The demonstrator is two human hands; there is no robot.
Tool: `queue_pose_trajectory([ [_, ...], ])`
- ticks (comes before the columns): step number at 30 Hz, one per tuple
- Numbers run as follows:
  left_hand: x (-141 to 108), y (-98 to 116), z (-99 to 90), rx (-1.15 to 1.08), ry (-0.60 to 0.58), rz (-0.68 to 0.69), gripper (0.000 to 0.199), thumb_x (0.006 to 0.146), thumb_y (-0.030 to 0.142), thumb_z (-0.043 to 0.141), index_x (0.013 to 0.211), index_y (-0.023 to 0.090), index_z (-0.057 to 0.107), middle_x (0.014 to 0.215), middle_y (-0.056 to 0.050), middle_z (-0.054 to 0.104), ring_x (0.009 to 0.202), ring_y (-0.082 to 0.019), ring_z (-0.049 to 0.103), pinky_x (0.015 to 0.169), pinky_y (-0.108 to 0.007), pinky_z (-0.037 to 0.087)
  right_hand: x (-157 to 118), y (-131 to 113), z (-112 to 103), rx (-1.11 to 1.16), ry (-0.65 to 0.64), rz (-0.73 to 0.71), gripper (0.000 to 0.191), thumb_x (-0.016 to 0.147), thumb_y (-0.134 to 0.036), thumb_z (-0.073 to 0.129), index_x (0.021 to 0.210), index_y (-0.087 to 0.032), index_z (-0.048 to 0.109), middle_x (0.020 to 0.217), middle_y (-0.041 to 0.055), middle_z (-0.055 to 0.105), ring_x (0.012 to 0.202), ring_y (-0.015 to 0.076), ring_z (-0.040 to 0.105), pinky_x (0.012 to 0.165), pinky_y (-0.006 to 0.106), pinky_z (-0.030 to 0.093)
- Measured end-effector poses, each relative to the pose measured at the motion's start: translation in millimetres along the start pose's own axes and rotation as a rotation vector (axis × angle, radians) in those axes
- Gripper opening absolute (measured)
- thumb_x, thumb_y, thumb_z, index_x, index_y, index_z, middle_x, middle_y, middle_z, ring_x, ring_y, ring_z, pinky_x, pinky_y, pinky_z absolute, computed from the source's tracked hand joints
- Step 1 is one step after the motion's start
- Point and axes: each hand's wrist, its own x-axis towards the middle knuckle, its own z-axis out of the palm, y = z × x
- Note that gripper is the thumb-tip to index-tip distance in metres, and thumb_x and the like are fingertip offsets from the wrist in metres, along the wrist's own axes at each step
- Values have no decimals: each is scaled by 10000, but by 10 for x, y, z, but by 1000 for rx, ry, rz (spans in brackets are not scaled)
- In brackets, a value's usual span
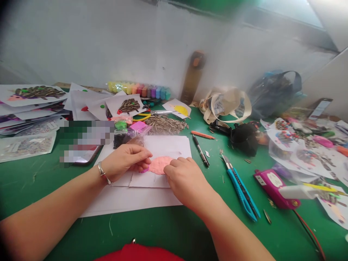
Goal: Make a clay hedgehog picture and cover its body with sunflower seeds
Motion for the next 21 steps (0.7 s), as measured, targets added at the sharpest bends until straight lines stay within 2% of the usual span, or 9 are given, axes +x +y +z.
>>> queue_pose_trajectory([
  [7,2,-5,-4,27,1,-6,190,812,273,642,752,98,688,689,-81,698,577,-138,648,568,-258,544,-6,-7,-2,-3,-57,-20,250,949,-191,441,747,-187,587,773,17,610,777,149,512,684,311,257],
  [14,5,-5,1,33,6,-27,183,820,255,632,751,96,691,689,-83,698,575,-135,646,574,-260,546,-40,-27,-89,45,-131,-22,228,922,-160,447,812,-192,645,813,41,619,835,168,534,695,310,269],
  [21,-7,20,11,24,16,-48,181,804,268,658,750,99,692,690,-78,698,579,-134,646,575,-255,543,-103,-19,-141,70,-152,-60,218,879,-123,451,862,-201,653,847,40,616,794,164,525,674,300,274],
])
